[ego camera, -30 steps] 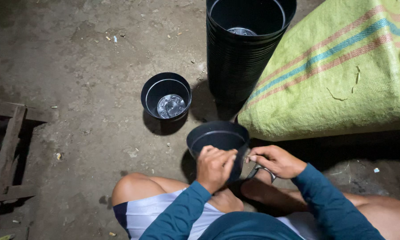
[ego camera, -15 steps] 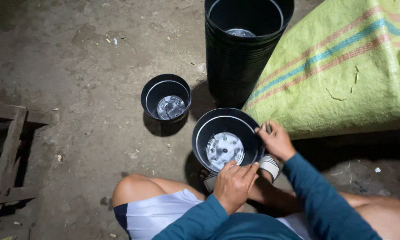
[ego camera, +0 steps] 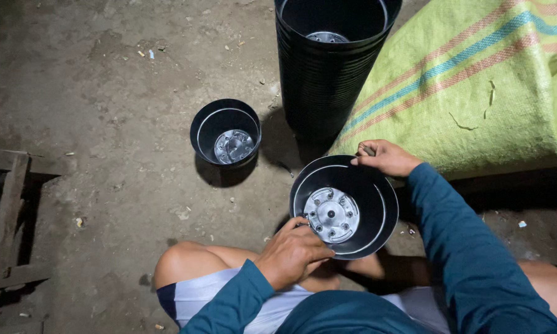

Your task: The person sits on the floor and repeatedly picks up black plastic pots from a stack. They insert a circular metal component into the bottom of each pot and then place the pot into a separate stack. The process is repeated for multiple pots.

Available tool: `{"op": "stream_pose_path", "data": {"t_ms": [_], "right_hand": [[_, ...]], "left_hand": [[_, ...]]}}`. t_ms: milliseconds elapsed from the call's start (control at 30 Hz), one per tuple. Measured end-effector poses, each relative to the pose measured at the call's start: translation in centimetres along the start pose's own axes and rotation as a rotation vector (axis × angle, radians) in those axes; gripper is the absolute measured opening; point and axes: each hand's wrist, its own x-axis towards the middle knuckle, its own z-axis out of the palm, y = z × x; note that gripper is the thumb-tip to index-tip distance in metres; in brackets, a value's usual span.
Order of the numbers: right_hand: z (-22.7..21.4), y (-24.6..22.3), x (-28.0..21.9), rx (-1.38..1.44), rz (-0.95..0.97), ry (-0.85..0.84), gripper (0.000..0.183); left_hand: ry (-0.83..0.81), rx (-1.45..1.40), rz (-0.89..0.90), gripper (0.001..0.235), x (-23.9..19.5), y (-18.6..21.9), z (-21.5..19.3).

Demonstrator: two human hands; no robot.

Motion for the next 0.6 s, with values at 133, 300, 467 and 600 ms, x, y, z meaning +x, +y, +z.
{"op": "stream_pose_path", "data": {"t_ms": [133,300,467,600], "right_hand": [[0.6,0.7,0.8,0.124,-0.064,-0.045,0.039],[0.9,0.8,1.1,-0.249,0.054,0.282,0.025],[4.8,-1.1,-2.7,-0.510,-0.139,0.553,0.022],[10.6,-4.3,-6.1,-0.492,-0.498,0.574,0.030]], "left_hand": [[0.000,-0.023,-0.010,0.023,-0.2,-0.4,0.3],[0.163,0.040,-0.066,0.016,0.1,-1.2,0.8],[0.475,-0.144,-0.414,0.015,1.1,-3.4,1.7],[0.578,-0.168,-0.596,0.018,1.9,-4.9,2.3]]}}
